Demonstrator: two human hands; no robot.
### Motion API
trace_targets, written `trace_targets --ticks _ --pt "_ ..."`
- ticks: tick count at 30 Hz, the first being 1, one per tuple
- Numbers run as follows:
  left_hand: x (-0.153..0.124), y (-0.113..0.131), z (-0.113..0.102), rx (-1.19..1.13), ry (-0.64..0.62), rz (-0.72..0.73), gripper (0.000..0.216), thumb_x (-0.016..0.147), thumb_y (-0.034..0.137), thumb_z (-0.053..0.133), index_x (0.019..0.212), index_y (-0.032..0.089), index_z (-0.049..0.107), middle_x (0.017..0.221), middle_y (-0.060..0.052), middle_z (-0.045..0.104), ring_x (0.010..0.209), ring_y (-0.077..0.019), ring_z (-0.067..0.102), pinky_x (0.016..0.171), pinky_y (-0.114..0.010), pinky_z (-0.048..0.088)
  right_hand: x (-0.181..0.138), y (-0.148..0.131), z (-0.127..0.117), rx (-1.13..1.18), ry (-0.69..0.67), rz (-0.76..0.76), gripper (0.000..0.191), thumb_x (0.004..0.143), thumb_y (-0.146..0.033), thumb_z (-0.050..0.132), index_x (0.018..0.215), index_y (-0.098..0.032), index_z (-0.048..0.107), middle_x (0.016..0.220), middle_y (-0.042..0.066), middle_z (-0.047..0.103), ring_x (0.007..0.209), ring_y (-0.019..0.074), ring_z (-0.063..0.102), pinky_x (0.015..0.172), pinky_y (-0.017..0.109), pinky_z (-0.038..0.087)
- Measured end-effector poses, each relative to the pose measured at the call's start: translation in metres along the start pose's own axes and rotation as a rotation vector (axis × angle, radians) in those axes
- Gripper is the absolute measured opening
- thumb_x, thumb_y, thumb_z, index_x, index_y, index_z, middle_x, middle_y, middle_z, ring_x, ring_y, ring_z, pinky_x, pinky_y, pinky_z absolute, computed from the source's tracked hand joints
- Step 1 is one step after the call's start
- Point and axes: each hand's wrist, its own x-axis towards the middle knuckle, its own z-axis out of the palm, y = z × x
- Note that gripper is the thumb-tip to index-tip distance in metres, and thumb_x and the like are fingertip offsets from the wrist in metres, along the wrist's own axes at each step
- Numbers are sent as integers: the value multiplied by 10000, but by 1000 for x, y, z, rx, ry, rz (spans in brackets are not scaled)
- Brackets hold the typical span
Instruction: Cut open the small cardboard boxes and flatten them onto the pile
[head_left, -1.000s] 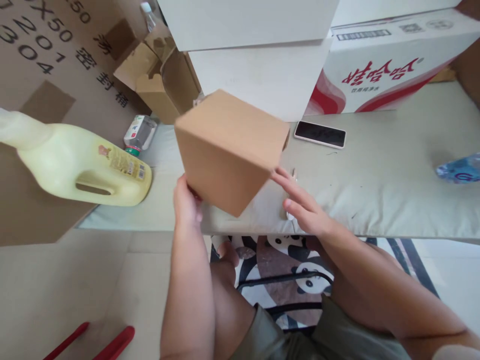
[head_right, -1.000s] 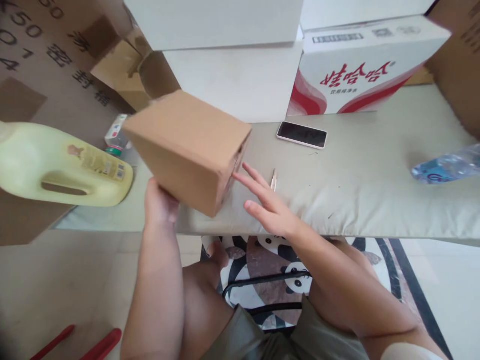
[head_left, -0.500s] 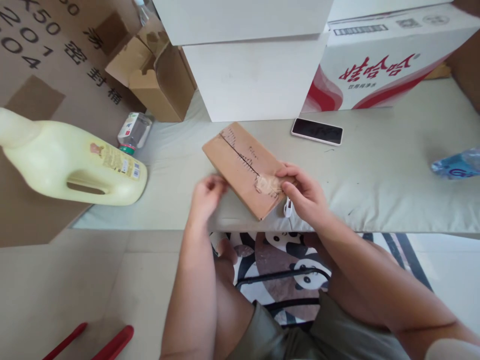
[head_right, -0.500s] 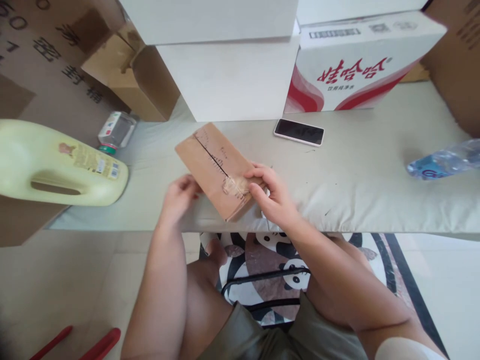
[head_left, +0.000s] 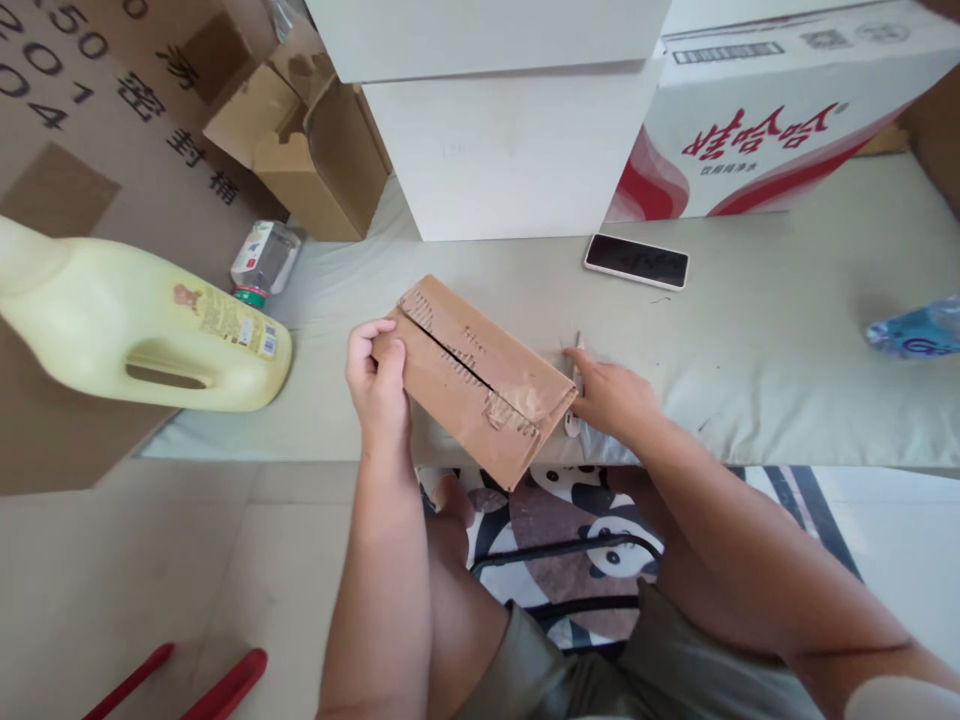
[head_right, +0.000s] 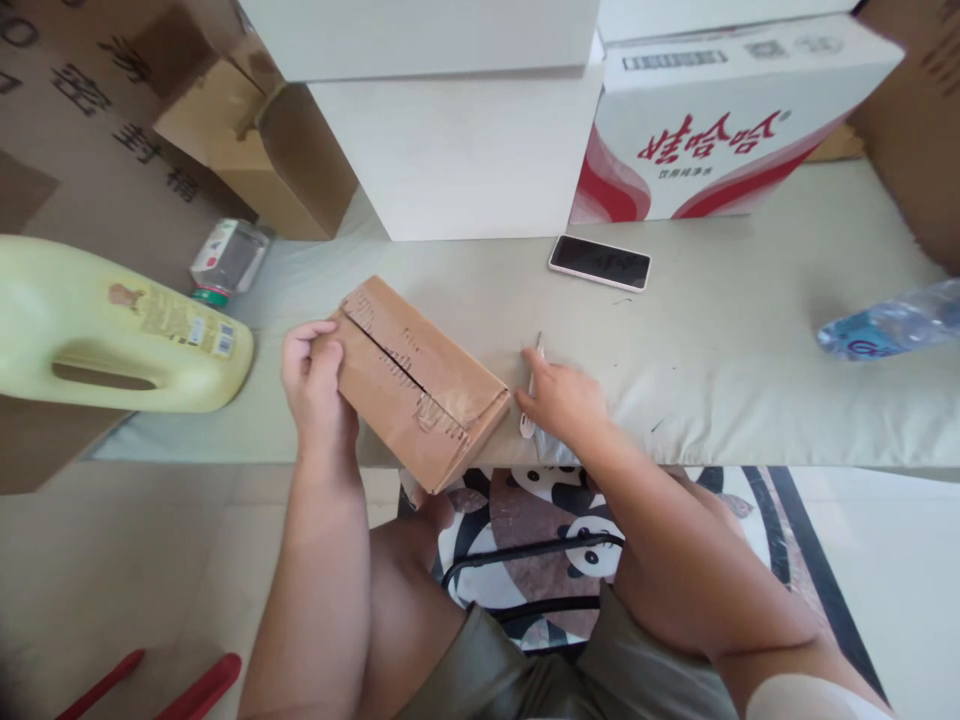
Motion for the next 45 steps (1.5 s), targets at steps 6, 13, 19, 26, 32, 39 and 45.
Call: trace_targets --ticks 6,13,19,26,32,39,45 --pt "0 6 4 -21 54 -10 150 776 285 619 910 218 613 916 -25 625 856 -179 586 797 -305 457 0 5 -8 894 155 -169 372 801 -339 445 1084 -225 658 736 47 669 698 232 645 679 373 505" --pt "-3 17 8 92 149 34 120 792 218 575 900 207 625 947 -28 647 939 -187 592 865 -309 449 -29 -7 -31 1642 147 -591 223 817 -350 661 987 -297 527 642 -74 594 443 99 398 472 255 362" --pt "-3 19 13 123 153 31 107 813 226 558 901 213 618 942 -22 643 926 -178 585 870 -309 451 -47 -16 -30 1150 348 -743 349 959 -557 563 1000 -232 681 760 18 659 565 124 534 490 264 418" --pt "-4 18 13 140 143 38 114 825 231 555 919 217 617 965 -22 639 953 -179 590 886 -310 456 -53 -25 -29 1016 504 -558 344 915 -535 644 827 -220 756 615 14 686 483 133 583 452 266 467" --pt "-5 19 13 126 152 34 123 809 238 566 910 213 630 958 -26 653 939 -182 588 872 -313 458 -51 -29 -22 956 609 -576 236 926 -418 668 885 -234 809 695 37 751 533 160 657 551 305 551" --pt "-4 16 12 113 140 36 122 812 250 576 912 216 637 964 -27 660 957 -190 603 887 -323 461 -51 -38 -16 779 751 -649 176 930 -327 660 899 -226 801 663 34 739 530 146 652 504 271 510" --pt "-4 19 14 142 156 37 107 799 228 568 880 215 637 927 -20 664 912 -183 596 850 -316 463 -59 -42 -23 733 792 -588 253 963 -272 584 788 -241 763 616 15 720 507 143 647 481 265 486"
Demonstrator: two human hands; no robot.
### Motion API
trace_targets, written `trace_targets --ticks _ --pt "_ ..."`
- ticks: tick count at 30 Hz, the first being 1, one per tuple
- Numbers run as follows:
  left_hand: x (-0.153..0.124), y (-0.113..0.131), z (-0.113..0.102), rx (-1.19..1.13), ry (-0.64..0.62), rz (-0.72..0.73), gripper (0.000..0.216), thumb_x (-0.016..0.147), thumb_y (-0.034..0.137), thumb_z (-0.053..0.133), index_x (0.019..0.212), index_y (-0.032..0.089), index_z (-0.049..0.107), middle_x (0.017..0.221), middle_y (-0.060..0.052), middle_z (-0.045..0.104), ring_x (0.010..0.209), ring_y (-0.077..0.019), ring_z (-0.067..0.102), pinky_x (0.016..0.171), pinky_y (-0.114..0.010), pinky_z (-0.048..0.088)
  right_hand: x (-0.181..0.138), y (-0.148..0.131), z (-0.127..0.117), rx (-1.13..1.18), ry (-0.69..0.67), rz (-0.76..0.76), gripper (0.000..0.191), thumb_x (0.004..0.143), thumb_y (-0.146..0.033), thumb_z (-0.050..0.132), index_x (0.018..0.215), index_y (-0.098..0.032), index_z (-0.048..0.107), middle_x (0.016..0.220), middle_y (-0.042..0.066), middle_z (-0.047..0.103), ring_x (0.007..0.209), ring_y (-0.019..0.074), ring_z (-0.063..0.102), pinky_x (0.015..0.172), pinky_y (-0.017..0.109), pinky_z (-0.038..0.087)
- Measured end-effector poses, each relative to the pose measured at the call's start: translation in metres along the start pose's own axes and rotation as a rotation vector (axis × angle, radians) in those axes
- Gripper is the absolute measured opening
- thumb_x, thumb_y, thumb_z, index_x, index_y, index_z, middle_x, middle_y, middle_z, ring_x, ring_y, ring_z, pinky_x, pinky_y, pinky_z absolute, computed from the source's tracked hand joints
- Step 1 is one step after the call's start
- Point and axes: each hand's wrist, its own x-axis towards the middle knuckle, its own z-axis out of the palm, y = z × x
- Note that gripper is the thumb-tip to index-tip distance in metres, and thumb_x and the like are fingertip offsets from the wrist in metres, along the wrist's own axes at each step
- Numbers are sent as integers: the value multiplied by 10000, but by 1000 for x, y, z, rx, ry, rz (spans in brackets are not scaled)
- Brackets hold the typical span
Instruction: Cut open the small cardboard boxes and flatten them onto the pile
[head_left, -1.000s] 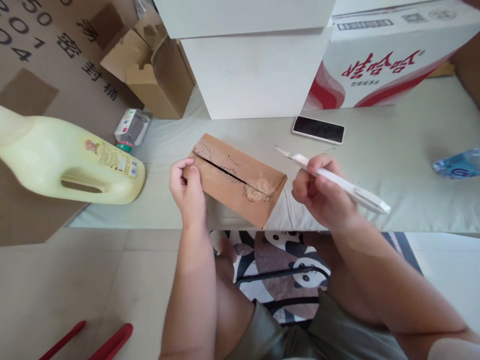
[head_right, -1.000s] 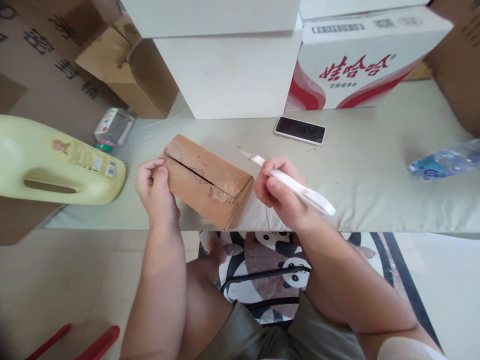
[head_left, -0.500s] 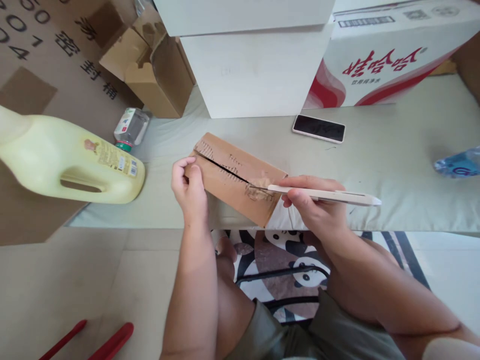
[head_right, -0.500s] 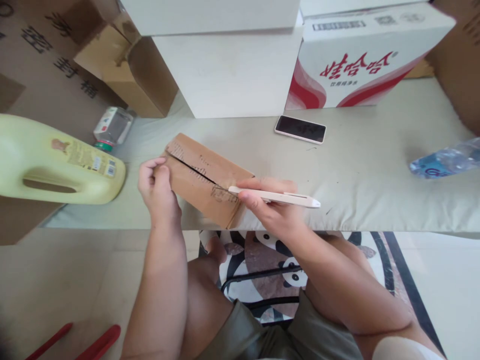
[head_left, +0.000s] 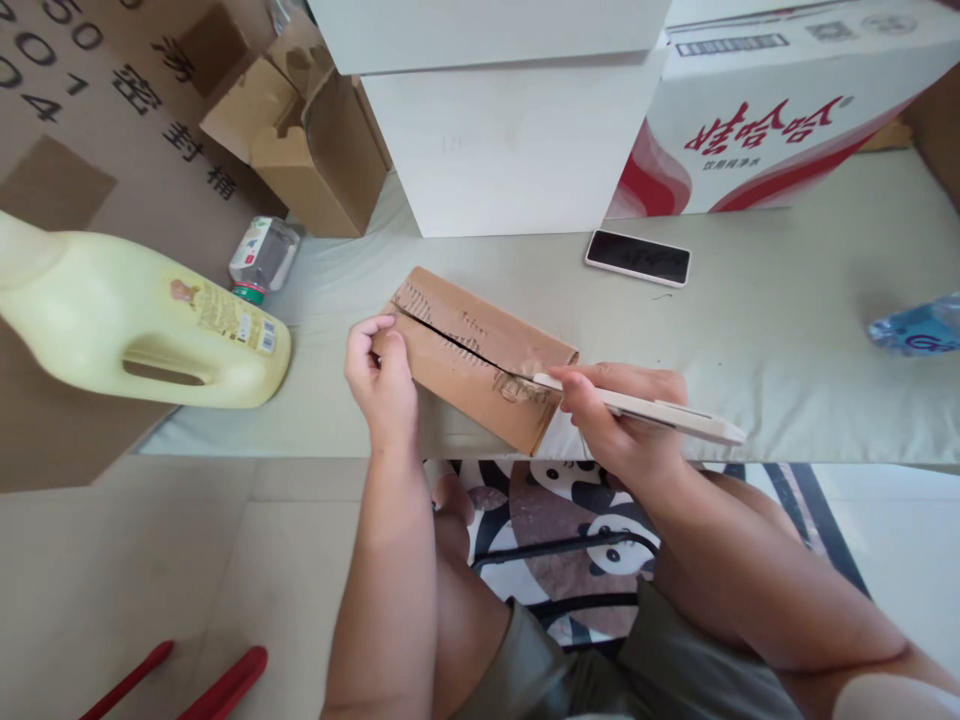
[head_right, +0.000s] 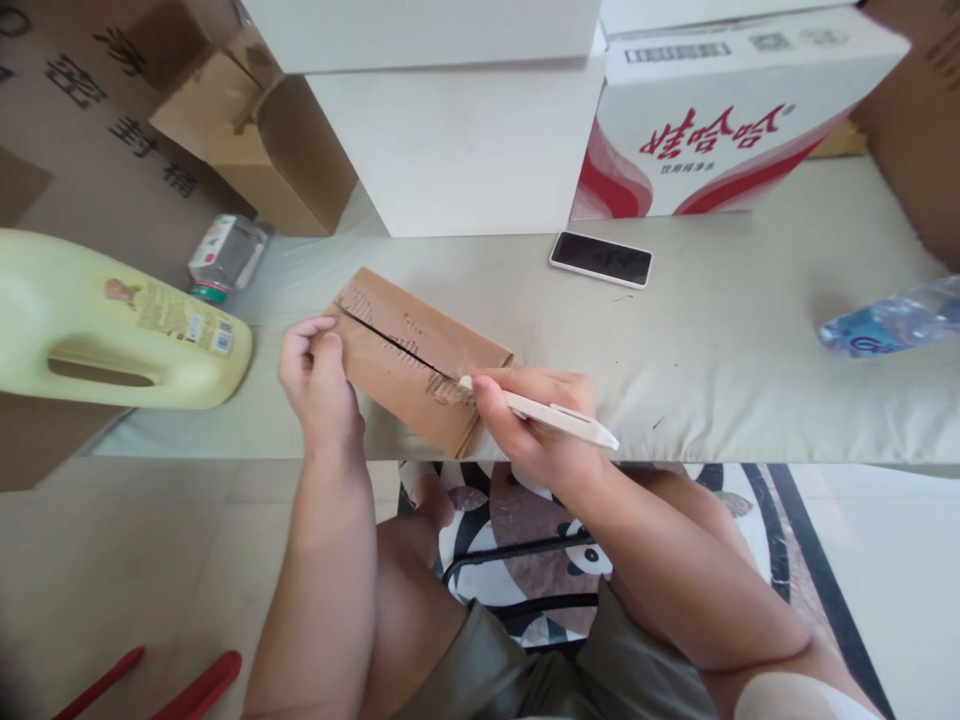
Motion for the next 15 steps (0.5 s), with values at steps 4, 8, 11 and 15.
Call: trace_targets --ticks 4,8,11,15 --pt "0 3 1 14 3 -4 105 788 224 564 864 218 637 916 -14 666 892 -178 591 833 -312 463 2 -3 -2 -73 -7 92 400 983 -318 544 618 -237 684 525 10 653 459 137 605 432 261 438" --pt "0 2 0 13 13 -10 116 777 233 572 865 213 645 912 -16 661 900 -180 590 830 -310 462 1 -5 -1 -68 -40 93 403 983 -299 540 612 -213 671 543 8 658 490 124 619 463 244 444" --pt "0 2 0 18 17 -16 124 775 237 576 867 207 654 878 -16 646 841 -172 566 793 -309 453 0 -6 -4 -42 -55 82 387 982 -286 546 627 -205 678 549 7 656 485 116 610 464 239 438" --pt "0 4 0 32 11 -10 108 781 223 565 852 209 645 878 -12 643 832 -168 554 805 -308 448 1 -8 -12 -67 -39 101 399 981 -315 544 614 -218 670 484 -1 602 418 117 544 414 258 397"
